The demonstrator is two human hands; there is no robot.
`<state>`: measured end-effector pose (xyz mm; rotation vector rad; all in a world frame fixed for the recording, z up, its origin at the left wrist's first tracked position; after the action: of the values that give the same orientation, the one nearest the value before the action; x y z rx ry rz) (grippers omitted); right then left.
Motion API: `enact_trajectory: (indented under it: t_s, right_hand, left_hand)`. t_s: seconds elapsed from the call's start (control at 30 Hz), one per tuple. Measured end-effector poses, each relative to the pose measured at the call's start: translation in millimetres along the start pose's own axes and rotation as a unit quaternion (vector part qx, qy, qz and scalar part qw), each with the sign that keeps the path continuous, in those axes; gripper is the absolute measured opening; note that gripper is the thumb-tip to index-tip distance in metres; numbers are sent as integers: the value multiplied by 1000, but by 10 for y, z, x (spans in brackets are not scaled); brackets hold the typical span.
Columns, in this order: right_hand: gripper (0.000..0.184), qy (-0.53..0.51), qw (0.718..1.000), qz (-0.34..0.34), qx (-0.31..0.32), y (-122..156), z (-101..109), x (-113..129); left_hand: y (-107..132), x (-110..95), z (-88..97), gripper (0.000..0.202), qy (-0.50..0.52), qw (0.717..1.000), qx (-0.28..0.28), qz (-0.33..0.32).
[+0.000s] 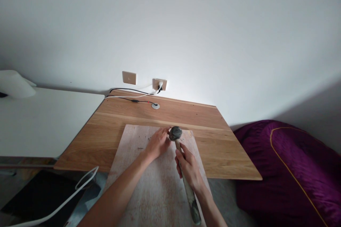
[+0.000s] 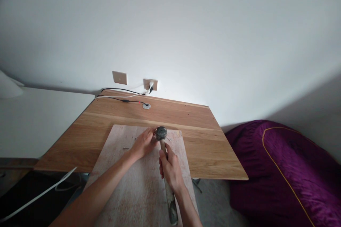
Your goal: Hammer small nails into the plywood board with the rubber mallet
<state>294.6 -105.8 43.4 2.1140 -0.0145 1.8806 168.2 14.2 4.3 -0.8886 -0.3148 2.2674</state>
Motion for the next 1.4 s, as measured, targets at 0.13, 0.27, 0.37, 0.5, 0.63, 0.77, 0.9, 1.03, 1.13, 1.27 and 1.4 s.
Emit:
enact_trajectory:
  t_s: [0.13, 0.27, 0.37, 0.5, 0.63, 0.77, 0.9, 1.03, 1.13, 1.27, 1.4]
  right_hand:
    - [53, -20, 999, 15, -25, 25, 11, 52]
    - [57, -25, 999, 4, -33, 43, 27, 58]
    - [61, -30, 999, -5, -31, 47, 26, 49]
    - [53, -26, 999, 13, -19, 49, -3, 96]
    - [51, -17, 1000, 27, 0, 40, -41, 118]
    - [51, 17, 1000, 13, 20, 20, -80, 54]
    - [47, 10, 1000, 18, 8, 23, -91, 26]
    - [48, -14, 999, 33, 5, 24, -79, 32]
    - [50, -3, 1000, 13, 9, 11, -75, 14]
    - [52, -13, 1000, 10, 0, 16, -71, 22]
    - [54, -32, 999, 14, -23, 35, -54, 54]
  left_hand:
    - [7, 20, 9, 45, 4, 999, 30, 20]
    - [18, 62, -27, 48, 9, 999, 35, 30]
    - [21, 84, -58, 52, 13, 999, 33, 35]
    - [6, 62, -62, 49, 2, 999, 29, 24]
    - [-15, 3, -36, 53, -36, 999, 7, 8]
    - [-13, -23, -10, 57, -32, 999, 6, 12]
    - [-5, -11, -2, 55, -13, 1000, -1, -1]
    - [-5, 3, -10, 57, -4, 1000, 1, -13]
    - [-13, -9, 5, 50, -3, 1000, 7, -3]
    - [-23, -24, 23, 50, -3, 999, 28, 17]
    - [-19, 1, 3, 54, -6, 997, 58, 58]
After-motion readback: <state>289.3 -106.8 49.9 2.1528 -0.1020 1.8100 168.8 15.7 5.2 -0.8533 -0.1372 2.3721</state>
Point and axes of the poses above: each hand's wrist, its own y-axis away from the middle knuckle, its own z-axis out of the back of the hand, x = y × z, the point moved 2 cm from there along -y, towards the middle knuckle, and after that the axes turned 15 degrees about -y, right-handed, at the moved point
